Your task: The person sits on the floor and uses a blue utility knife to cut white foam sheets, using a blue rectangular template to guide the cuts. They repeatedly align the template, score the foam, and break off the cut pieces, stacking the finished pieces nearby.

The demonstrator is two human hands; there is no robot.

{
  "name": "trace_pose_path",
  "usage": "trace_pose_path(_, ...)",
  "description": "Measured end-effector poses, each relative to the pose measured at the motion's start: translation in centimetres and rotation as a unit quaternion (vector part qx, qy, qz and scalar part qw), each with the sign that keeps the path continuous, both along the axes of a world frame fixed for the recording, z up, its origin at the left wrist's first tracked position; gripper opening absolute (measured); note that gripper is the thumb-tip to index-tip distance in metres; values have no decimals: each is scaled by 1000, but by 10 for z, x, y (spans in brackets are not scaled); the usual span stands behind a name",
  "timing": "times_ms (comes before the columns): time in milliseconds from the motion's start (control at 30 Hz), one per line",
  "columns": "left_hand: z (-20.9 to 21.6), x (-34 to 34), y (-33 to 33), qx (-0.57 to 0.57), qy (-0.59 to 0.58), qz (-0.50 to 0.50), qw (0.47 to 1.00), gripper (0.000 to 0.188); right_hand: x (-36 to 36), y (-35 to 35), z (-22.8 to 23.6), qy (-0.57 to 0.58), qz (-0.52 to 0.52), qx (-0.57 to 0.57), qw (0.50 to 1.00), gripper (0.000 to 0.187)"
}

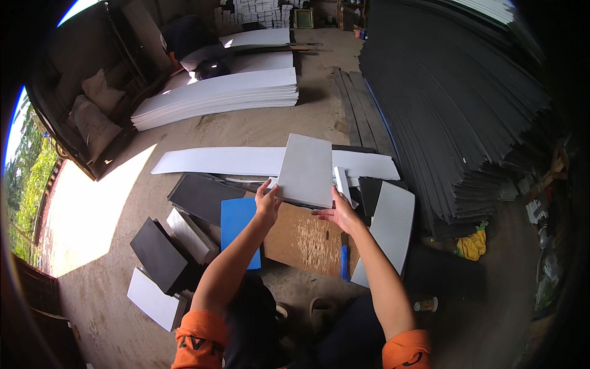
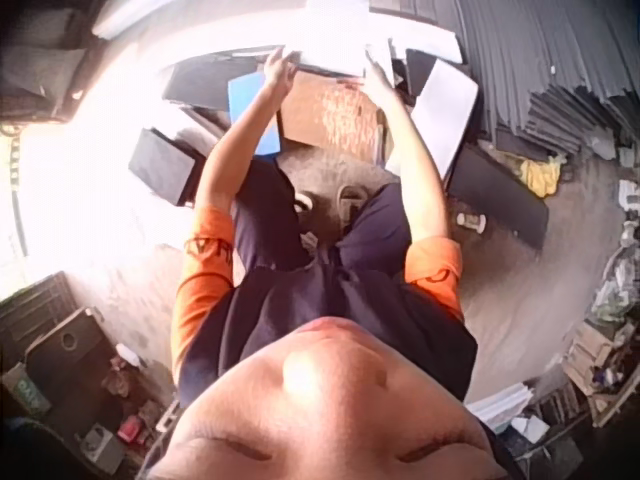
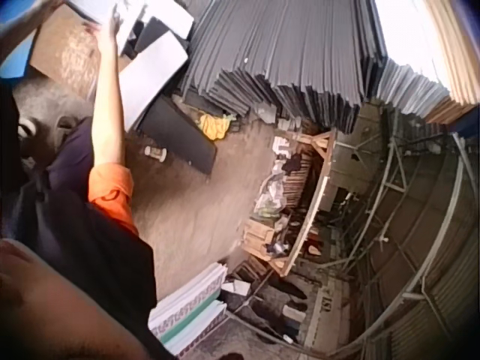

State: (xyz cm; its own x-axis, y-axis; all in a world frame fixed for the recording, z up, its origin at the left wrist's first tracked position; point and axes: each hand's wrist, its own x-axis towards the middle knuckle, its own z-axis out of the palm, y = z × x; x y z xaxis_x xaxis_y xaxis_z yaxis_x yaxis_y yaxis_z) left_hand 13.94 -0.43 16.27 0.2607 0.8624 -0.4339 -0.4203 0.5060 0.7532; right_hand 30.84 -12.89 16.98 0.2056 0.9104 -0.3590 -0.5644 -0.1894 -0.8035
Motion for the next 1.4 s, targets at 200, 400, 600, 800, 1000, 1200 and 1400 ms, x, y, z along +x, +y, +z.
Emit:
trace_pose_path(200,21,-66,12,147,-19,63,987,40,-50,75,7,-115,-20,124,985,44)
trace_pose_path(400,58,-211,-21,351,156,224,896,42,-199,135,41,-102,177,265,942,48)
trace_pose_path(600,62,-369,-133,297,219,466,804,39,-389,102,53,-56,409,254,875,51)
trace_pose_path(800,-33,-460,-226,131,229,554,790,37,-513,45,-49,-198,532,140,811,44)
trace_pose_path(1000,-101,-478,-247,26,158,559,813,37,-532,12,-92,-387,523,98,753,45)
trace_pose_path(1200,-121,-502,-236,0,390,485,783,40,-530,8,-80,-498,538,250,633,41)
trace_pose_path(1400,-49,-457,-200,107,632,418,644,42,-448,37,10,-391,566,337,642,30)
